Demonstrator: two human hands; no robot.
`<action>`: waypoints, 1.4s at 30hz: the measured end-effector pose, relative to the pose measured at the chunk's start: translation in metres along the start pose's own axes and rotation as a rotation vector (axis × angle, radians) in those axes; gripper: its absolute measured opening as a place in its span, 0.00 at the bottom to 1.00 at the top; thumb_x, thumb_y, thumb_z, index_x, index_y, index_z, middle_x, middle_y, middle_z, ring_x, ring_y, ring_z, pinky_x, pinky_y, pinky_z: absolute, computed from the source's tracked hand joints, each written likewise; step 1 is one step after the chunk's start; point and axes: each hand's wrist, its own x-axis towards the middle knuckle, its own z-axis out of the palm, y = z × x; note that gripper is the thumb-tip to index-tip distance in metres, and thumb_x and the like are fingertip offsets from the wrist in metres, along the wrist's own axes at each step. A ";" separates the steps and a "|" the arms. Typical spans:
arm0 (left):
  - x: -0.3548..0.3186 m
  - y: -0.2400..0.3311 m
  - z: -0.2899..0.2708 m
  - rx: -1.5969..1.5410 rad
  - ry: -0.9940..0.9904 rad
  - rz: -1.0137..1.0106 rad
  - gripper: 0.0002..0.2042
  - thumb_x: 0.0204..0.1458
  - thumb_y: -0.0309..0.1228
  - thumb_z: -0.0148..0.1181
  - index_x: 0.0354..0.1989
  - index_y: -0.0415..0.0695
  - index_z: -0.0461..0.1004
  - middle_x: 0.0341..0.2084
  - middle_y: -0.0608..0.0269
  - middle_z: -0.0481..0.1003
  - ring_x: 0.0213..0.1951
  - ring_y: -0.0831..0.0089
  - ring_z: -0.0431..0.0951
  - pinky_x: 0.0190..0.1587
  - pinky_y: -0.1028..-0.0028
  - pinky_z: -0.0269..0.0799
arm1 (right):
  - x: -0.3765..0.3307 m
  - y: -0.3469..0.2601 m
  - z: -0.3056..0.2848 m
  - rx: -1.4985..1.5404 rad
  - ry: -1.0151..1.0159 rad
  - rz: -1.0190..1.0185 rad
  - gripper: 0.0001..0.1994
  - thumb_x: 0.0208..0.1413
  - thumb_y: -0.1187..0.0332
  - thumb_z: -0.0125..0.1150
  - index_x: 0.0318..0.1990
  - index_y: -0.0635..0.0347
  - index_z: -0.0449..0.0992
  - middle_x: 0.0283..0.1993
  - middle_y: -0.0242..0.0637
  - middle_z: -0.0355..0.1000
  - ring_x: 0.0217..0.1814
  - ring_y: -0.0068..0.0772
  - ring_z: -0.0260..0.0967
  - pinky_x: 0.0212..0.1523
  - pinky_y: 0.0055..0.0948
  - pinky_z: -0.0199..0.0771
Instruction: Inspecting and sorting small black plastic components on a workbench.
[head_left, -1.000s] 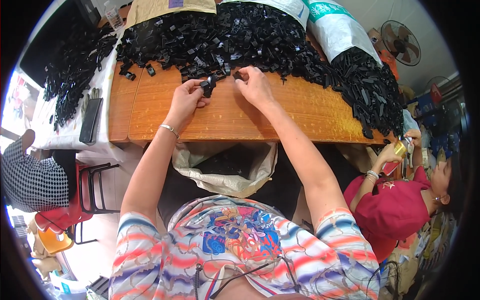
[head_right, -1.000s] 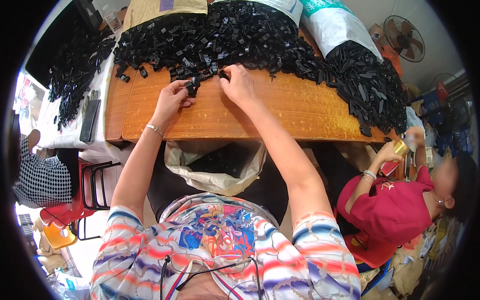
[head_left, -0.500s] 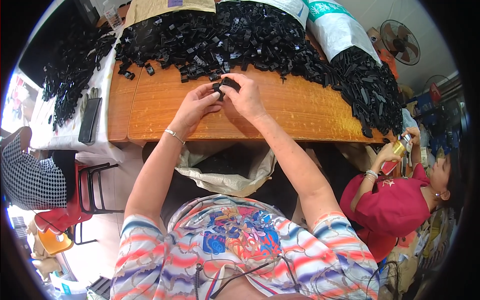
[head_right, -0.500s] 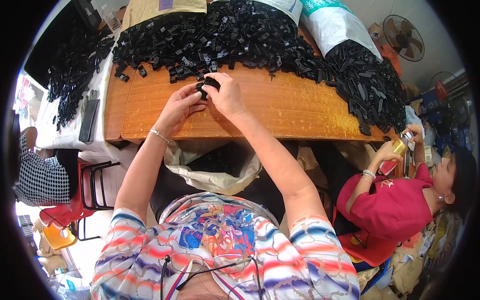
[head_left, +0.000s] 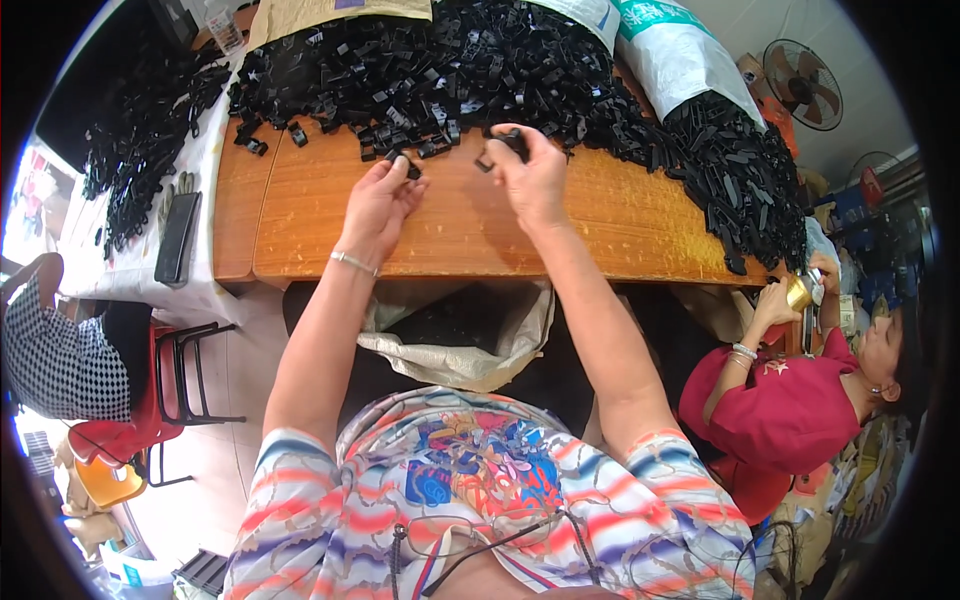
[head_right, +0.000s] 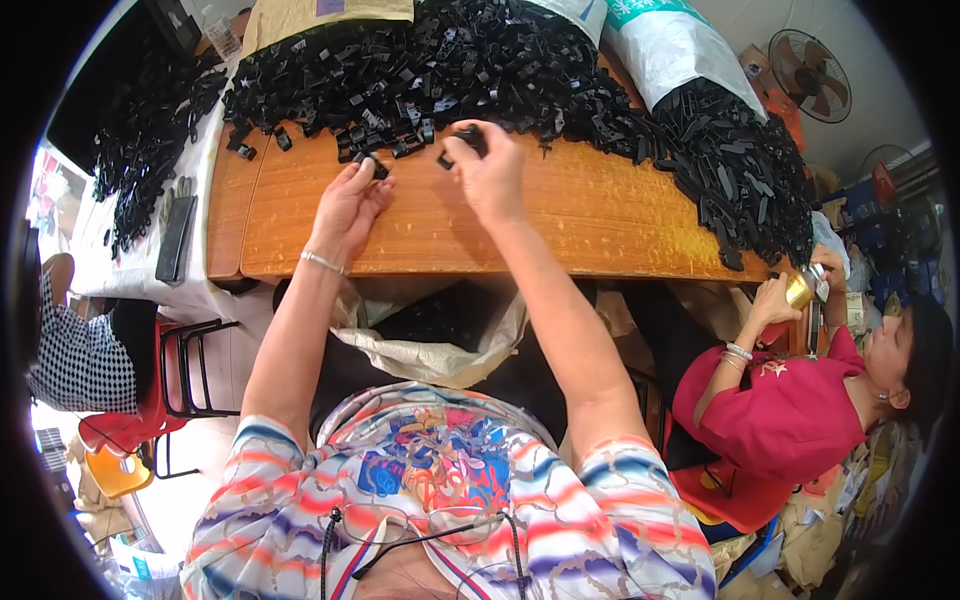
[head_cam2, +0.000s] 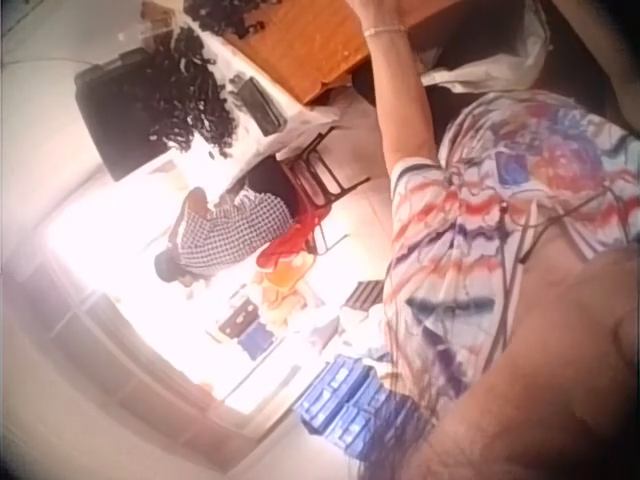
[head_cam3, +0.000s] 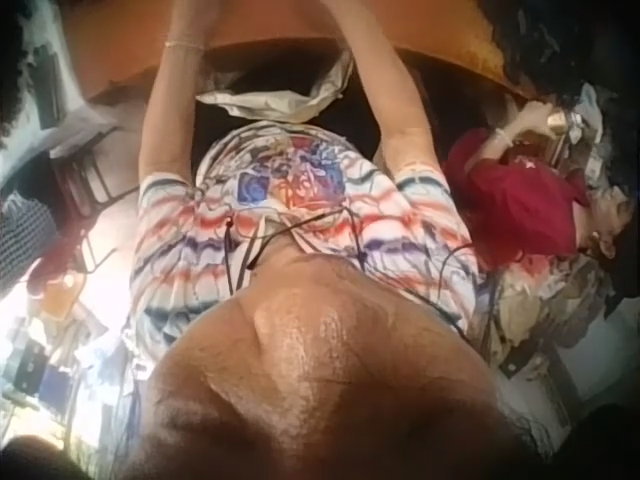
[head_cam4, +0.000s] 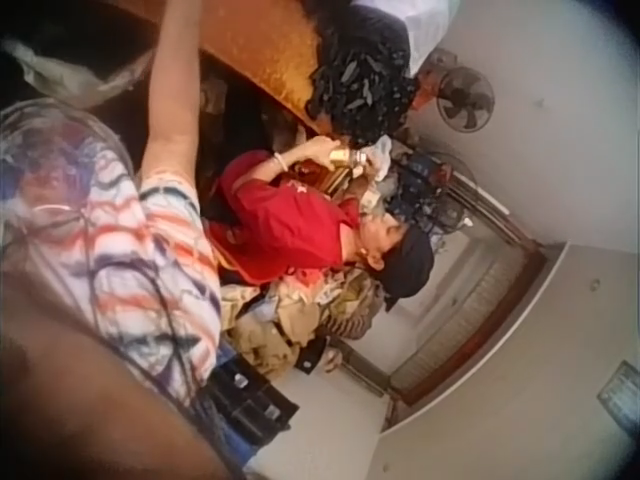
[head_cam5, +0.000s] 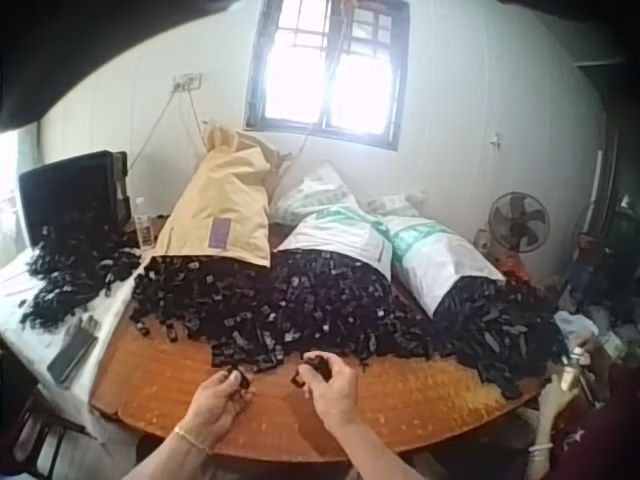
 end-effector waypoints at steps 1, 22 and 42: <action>-0.002 0.007 0.011 0.001 -0.008 -0.003 0.08 0.61 0.32 0.57 0.43 0.42 0.71 0.37 0.63 0.76 0.38 0.73 0.78 0.41 0.77 0.76 | 0.002 -0.001 -0.010 -0.017 0.013 0.019 0.08 0.54 0.74 0.65 0.42 0.61 0.77 0.27 0.28 0.73 0.23 0.14 0.67 0.22 0.17 0.68; -0.030 -0.007 0.026 0.135 -0.180 -0.114 0.13 0.61 0.30 0.56 0.52 0.41 0.68 0.39 0.60 0.78 0.38 0.74 0.81 0.40 0.78 0.78 | -0.028 0.011 0.004 -0.491 -0.220 -0.004 0.16 0.60 0.71 0.57 0.54 0.68 0.68 0.36 0.37 0.74 0.28 0.22 0.69 0.29 0.22 0.72; -0.040 -0.010 0.019 0.328 -0.187 0.082 0.14 0.60 0.25 0.57 0.53 0.39 0.69 0.42 0.63 0.77 0.40 0.79 0.78 0.42 0.81 0.78 | -0.053 -0.003 0.008 -0.550 -0.229 -0.179 0.16 0.50 0.76 0.68 0.47 0.68 0.78 0.36 0.38 0.72 0.36 0.28 0.72 0.38 0.24 0.74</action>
